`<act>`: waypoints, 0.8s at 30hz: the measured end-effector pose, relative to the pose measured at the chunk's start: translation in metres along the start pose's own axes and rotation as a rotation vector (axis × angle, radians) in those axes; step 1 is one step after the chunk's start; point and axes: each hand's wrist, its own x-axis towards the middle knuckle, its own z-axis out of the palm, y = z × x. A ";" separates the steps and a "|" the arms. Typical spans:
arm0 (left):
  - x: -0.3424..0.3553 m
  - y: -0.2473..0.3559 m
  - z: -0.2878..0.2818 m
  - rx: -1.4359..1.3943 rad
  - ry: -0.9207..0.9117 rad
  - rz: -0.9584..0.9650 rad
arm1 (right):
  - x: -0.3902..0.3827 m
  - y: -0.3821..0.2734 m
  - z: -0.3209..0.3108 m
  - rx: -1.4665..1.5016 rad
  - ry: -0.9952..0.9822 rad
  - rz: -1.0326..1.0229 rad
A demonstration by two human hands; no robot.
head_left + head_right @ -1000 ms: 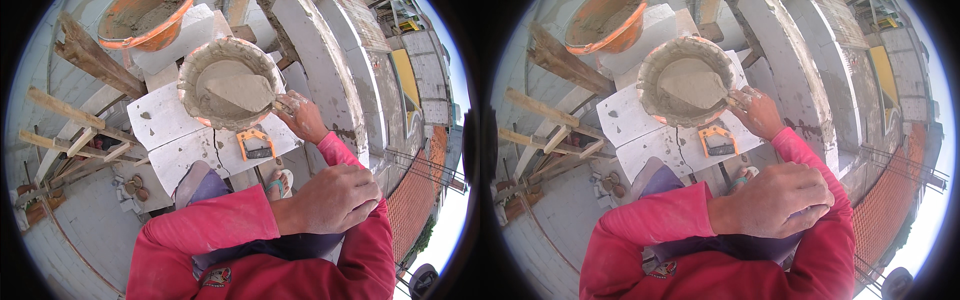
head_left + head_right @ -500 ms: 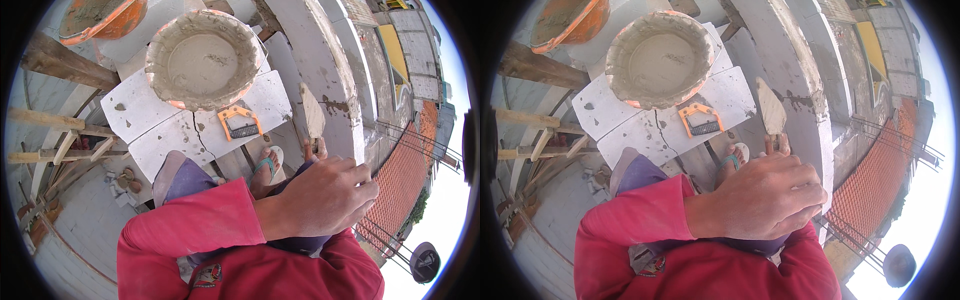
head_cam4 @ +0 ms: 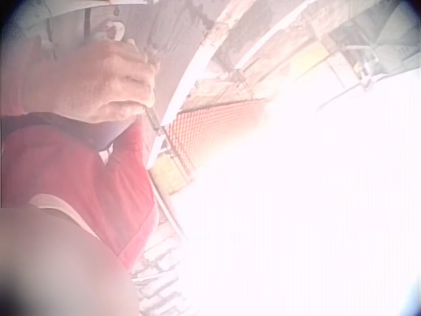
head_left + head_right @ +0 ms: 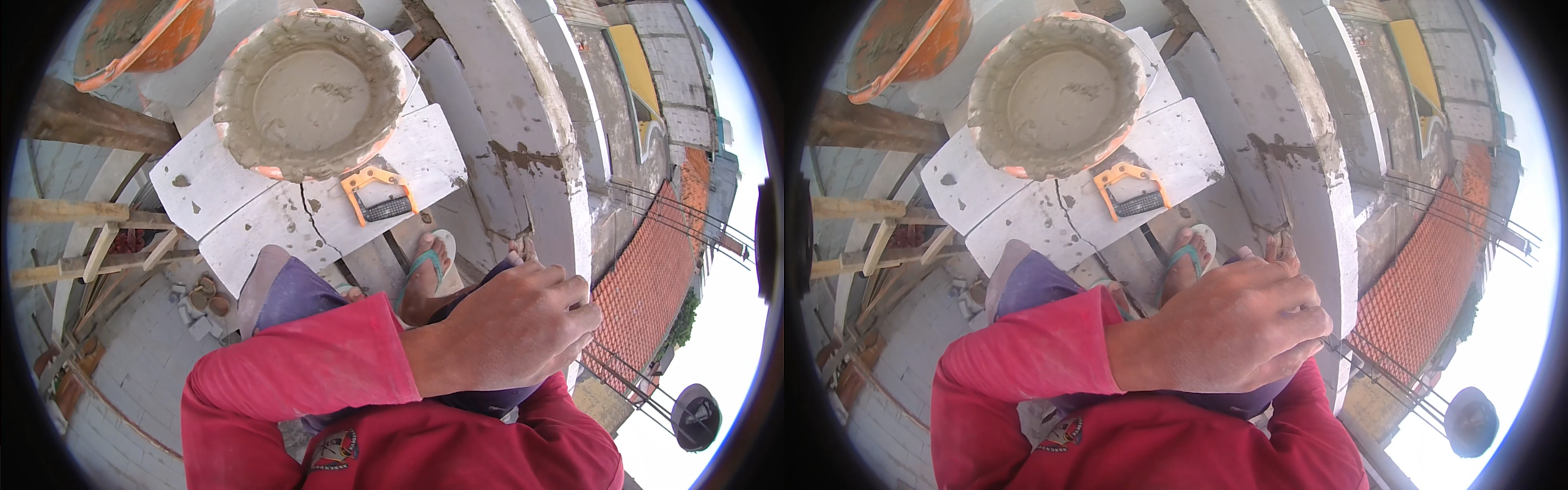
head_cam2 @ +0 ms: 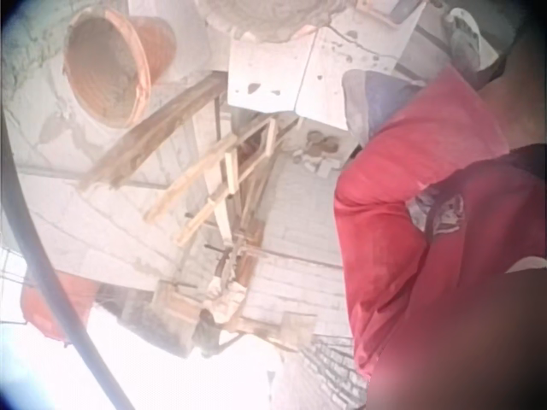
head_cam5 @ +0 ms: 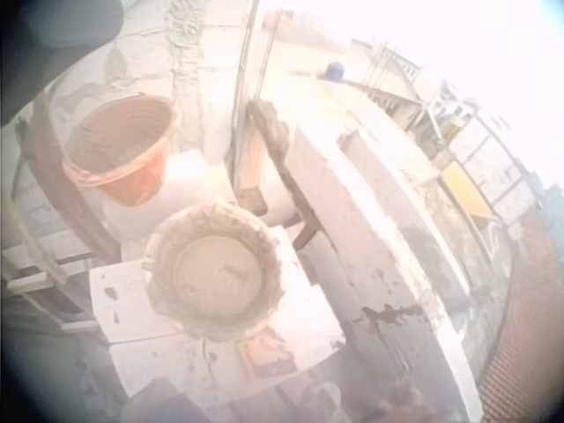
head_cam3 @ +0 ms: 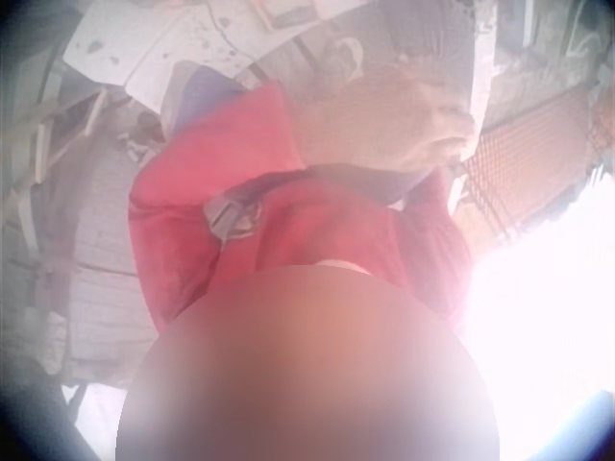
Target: The person applies cement to a wall using a trowel, then measures and cuts a white block with a hand saw. They handle buckets of cement, a trowel, a tape measure, and a saw throughout the process.
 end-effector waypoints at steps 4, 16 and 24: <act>0.001 -0.007 0.003 0.029 -0.014 -0.006 | 0.005 0.001 0.005 -0.002 -0.021 0.016; -0.001 -0.008 -0.006 0.065 0.017 0.018 | -0.008 0.004 -0.013 0.010 -0.018 0.071; 0.003 -0.006 -0.011 0.020 0.027 -0.016 | -0.021 0.006 -0.016 0.024 -0.005 0.094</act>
